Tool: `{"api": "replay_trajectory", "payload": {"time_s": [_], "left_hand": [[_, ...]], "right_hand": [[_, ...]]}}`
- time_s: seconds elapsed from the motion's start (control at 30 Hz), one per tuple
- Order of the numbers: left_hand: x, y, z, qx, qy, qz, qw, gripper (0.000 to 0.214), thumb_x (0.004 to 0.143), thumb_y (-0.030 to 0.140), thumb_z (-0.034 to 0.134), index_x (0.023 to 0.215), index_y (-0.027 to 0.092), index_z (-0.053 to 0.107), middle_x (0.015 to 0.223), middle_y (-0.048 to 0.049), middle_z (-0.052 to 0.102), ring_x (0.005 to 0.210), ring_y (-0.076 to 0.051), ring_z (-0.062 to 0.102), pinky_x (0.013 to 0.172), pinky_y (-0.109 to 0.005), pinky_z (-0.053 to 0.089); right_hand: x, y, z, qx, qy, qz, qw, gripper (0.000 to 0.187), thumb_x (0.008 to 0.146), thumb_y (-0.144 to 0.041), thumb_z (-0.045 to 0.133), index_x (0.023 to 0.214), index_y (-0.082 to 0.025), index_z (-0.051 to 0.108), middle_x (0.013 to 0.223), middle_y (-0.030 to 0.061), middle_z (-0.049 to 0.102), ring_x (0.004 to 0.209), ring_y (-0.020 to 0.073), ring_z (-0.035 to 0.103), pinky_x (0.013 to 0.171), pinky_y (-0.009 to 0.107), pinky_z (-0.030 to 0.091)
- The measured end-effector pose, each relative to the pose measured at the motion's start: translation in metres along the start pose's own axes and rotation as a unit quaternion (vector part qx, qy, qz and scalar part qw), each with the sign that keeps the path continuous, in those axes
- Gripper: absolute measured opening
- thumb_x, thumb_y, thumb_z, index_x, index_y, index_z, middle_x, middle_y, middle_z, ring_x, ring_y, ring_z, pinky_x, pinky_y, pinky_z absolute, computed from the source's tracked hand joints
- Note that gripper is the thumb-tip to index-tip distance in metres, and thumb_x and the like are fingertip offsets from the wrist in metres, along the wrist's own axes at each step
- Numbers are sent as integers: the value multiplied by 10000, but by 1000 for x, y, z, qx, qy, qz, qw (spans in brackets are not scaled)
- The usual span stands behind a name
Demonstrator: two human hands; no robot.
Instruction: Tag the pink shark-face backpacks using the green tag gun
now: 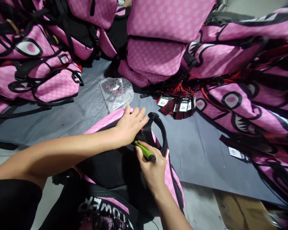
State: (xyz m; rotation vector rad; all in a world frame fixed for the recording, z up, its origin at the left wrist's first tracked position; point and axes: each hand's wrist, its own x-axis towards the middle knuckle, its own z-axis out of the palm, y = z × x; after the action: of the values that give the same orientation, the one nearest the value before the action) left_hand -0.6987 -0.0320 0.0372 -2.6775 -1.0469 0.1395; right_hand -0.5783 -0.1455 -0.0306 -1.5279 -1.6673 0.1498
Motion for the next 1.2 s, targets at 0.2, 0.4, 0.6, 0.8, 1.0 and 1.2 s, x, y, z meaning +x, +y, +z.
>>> {"api": "replay_trajectory", "payload": {"time_s": [0.2,0.4,0.6,0.8,1.0,1.2], "left_hand": [[2,-17,-10,-14,-32,36,999,810,818,313,677,1531,186,316,1624,-151,245,1372,-353,381,1113,-578,328],[-20,-55,-27,-82,-92,27,992,1102,706,331,816,1575,280,141,1656,-159,101,1364,-362,388,942,-418,513],[-20,-40,-30,-38,-112,-12,993,1335,584,368,905,1588,245,34,1655,-192,23,1314,-405,412,882,-440,554],[-11,-36,-21,-12,-102,-11,995,1267,619,298,868,1585,205,54,1636,-209,107,1294,-390,425,871,-428,556],[-8,-44,-23,-34,-135,19,990,1081,720,147,695,1584,211,48,1639,-187,123,1351,-356,384,953,-387,509],[-5,-47,-26,-48,-155,19,987,1054,714,88,643,1585,223,65,1643,-182,112,1347,-353,400,973,-391,499]], "right_hand": [[0,-1,-1,35,4,0,999,137,902,-287,642,978,-204,720,925,63,770,805,232,738,769,399,589],[0,-25,12,146,18,38,988,158,911,-284,639,1033,-220,716,1028,60,761,932,231,733,856,385,596],[-2,-28,32,165,76,11,983,198,926,-259,635,1103,-203,702,1079,82,752,973,232,727,867,383,578],[0,-20,36,180,68,33,981,214,919,-302,634,1091,-212,723,1058,81,757,938,242,735,862,399,585],[0,-20,31,194,60,39,978,198,916,-285,643,1088,-220,714,1066,72,755,961,239,728,876,399,582],[4,-22,23,207,18,49,977,188,916,-258,635,1084,-207,704,1080,72,742,990,227,708,909,390,566]]}}
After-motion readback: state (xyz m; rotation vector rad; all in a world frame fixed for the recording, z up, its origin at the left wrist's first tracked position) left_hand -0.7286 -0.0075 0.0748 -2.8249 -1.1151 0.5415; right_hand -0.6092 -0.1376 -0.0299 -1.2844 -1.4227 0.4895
